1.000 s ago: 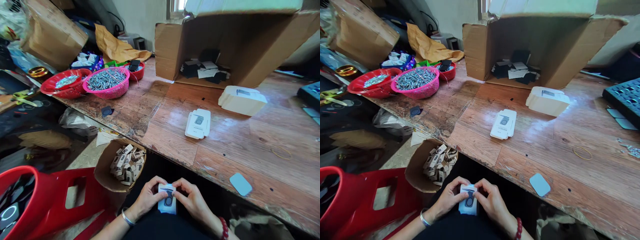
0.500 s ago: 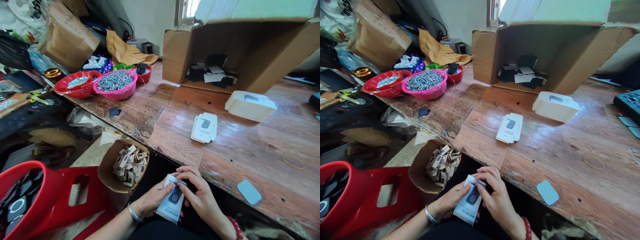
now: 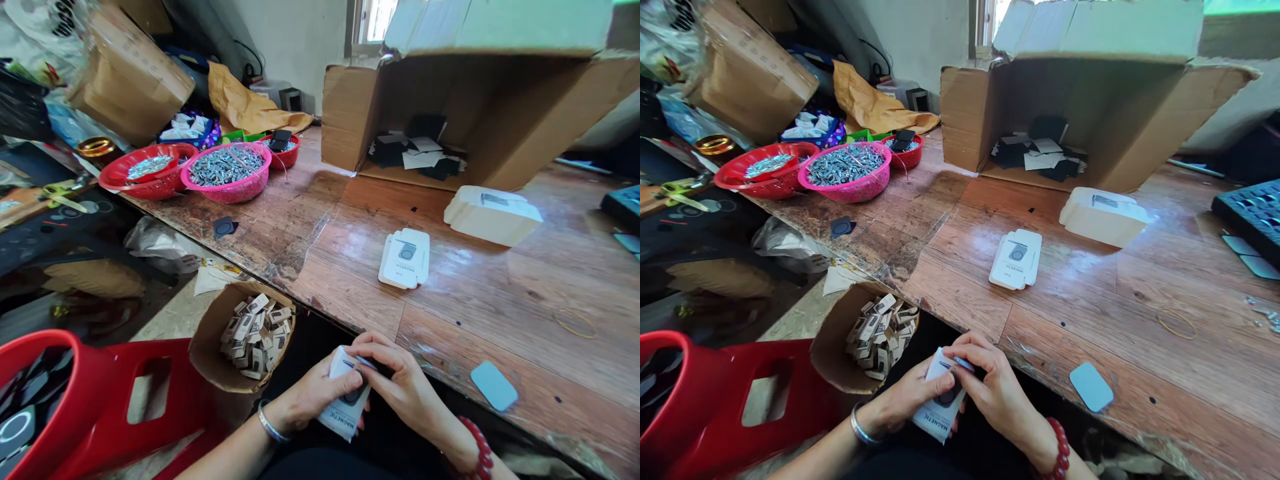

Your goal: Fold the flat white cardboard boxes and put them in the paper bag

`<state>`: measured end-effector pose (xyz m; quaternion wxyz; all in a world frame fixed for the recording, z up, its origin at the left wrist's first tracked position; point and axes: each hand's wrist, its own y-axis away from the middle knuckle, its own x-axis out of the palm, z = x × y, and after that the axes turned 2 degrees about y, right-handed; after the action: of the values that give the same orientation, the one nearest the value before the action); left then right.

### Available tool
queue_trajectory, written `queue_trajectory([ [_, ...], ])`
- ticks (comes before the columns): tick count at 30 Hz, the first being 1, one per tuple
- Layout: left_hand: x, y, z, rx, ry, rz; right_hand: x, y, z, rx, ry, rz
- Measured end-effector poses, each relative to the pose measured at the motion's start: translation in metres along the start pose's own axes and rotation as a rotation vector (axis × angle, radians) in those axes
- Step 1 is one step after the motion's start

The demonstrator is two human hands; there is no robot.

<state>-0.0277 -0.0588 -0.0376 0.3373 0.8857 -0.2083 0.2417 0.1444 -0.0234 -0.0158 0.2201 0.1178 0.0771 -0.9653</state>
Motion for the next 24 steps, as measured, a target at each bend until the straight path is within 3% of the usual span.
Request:
queue_trajectory([
  [5, -0.005, -0.008, -0.002, 0.038, -0.084, 0.009, 0.008, 0.006, -0.01, -0.041, 0.016, -0.074],
  [10, -0.003, -0.001, -0.019, 0.13, -0.017, -0.207, 0.015, 0.018, -0.016, 0.202, -0.029, -0.3],
  [13, 0.004, 0.004, -0.028, 0.261, -0.004, -0.314, 0.02, 0.019, -0.008, 0.334, -0.296, -0.129],
  [15, 0.007, 0.004, -0.03, 0.314, 0.016, -0.368, 0.023, 0.017, -0.001, 0.359, -0.445, 0.031],
  [17, 0.008, 0.001, -0.031, 0.343, 0.037, -0.414, 0.024, 0.014, 0.004, 0.34, -0.477, 0.092],
  [20, 0.006, -0.004, -0.034, 0.366, 0.068, -0.397, 0.024, 0.012, 0.003, 0.318, -0.431, 0.046],
  [24, 0.002, -0.008, -0.039, 0.498, 0.132, -0.408, 0.025, 0.012, -0.004, 0.379, -0.383, -0.082],
])
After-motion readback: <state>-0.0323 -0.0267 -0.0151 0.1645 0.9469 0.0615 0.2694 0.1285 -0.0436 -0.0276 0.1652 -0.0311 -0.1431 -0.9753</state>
